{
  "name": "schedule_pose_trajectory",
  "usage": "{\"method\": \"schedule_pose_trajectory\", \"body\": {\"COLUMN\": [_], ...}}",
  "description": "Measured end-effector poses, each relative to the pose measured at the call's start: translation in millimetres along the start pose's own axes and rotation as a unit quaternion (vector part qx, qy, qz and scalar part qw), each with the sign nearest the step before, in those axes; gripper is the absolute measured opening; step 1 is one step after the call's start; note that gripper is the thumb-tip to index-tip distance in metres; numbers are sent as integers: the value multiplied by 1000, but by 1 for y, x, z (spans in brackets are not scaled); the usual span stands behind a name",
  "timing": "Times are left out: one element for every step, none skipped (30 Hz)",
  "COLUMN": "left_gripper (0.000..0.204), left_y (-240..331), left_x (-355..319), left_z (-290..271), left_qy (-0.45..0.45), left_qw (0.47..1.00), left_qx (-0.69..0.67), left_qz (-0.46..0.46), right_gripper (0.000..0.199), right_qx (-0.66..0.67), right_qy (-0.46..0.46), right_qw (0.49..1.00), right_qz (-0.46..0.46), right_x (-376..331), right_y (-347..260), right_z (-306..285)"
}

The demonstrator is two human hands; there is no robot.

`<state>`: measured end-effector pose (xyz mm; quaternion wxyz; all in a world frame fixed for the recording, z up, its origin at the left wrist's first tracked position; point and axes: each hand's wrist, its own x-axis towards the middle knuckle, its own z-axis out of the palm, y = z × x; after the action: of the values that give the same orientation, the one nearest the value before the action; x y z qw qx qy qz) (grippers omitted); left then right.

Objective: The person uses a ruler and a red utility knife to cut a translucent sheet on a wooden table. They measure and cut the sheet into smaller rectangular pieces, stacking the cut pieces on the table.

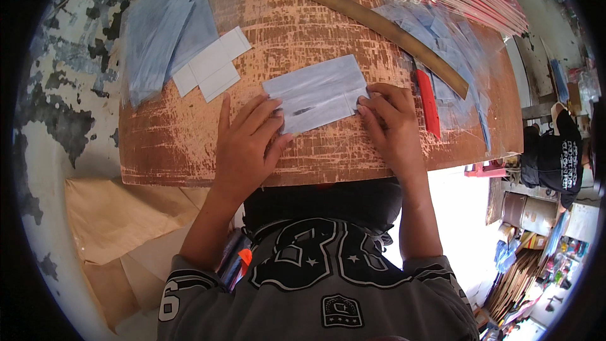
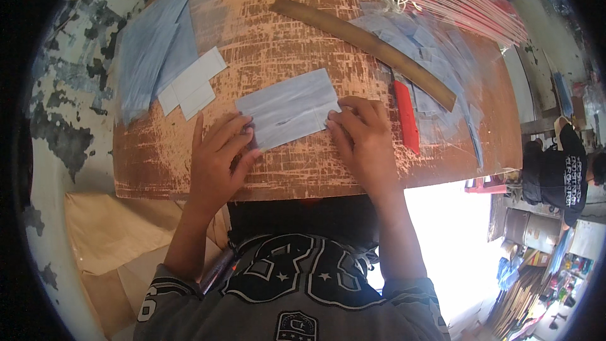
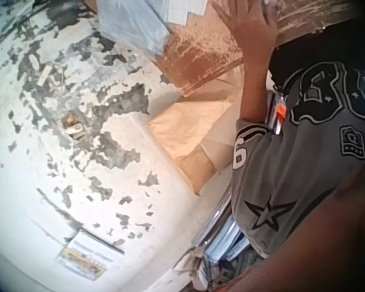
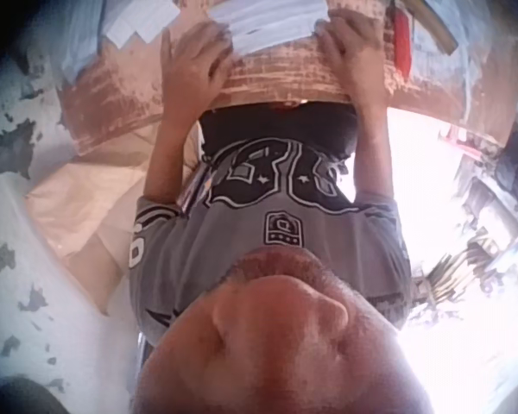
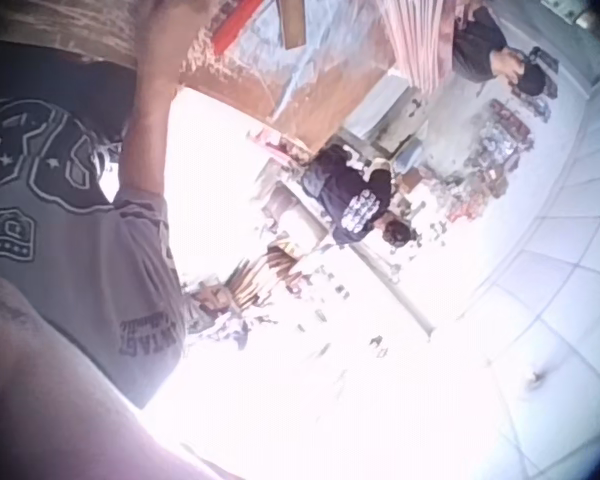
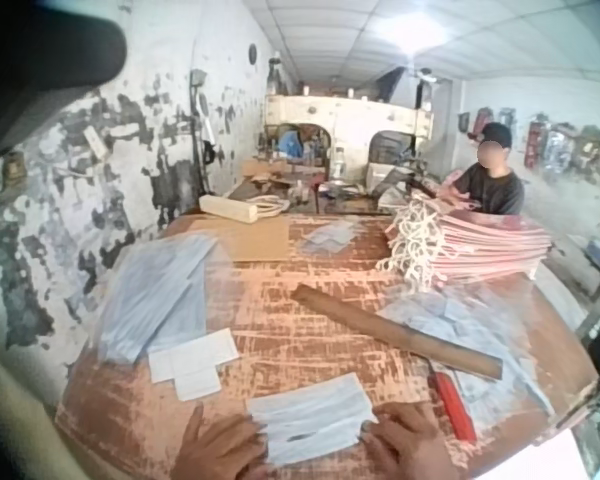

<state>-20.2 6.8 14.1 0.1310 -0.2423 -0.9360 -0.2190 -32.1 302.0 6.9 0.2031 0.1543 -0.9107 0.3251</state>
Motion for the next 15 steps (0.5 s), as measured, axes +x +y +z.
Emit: {"method": "schedule_pose_trajectory", "body": {"left_gripper": [29,29,29,29,30,30,28,27,26,25,24,24,23,23,22], "left_y": [0,1,2,2,2,2,3,3,4,3,4,3,1,0,0], "left_x": [1,2,4,6,6,6,6,6,5,5,5,3,1,1,3], "left_z": [0,0,0,0,-1,-1,-1,0,0,0,0,-1,0,1,1], "left_qy": [-3,-6,-9,-9,-12,-15,-15,-13,-11,-8,-6,-3,-4,-3,-4], "left_qw": [1000,1000,1000,1000,1000,1000,1000,1000,1000,1000,1000,1000,1000,1000,1000], "left_qx": [1,1,3,5,7,9,8,5,4,-2,-7,-11,-12,-15,-17], "left_qz": [4,8,12,12,12,12,12,13,9,7,5,1,2,3,4], "right_gripper": [16,17,18,18,20,21,22,23,25,26,28,29,30,31,34], "right_qx": [3,3,3,4,8,12,16,-1,-16,-31,-58,-83,-121,-159,-197], "right_qy": [0,2,4,5,7,8,10,31,48,66,87,106,121,135,112], "right_qw": [1000,1000,1000,1000,1000,1000,999,999,998,997,993,989,983,976,971], "right_qz": [3,5,6,7,13,20,26,29,29,29,47,65,67,69,76], "right_x": [-1,-2,-3,-4,-6,-6,-5,-4,-1,2,6,8,10,14,17], "right_y": [-1,-1,-1,0,-2,-5,-8,-8,-6,-1,7,18,36,53,68], "right_z": [0,0,0,1,0,-3,-7,-13,-21,-30,-42,-53,-63,-76,-89]}}
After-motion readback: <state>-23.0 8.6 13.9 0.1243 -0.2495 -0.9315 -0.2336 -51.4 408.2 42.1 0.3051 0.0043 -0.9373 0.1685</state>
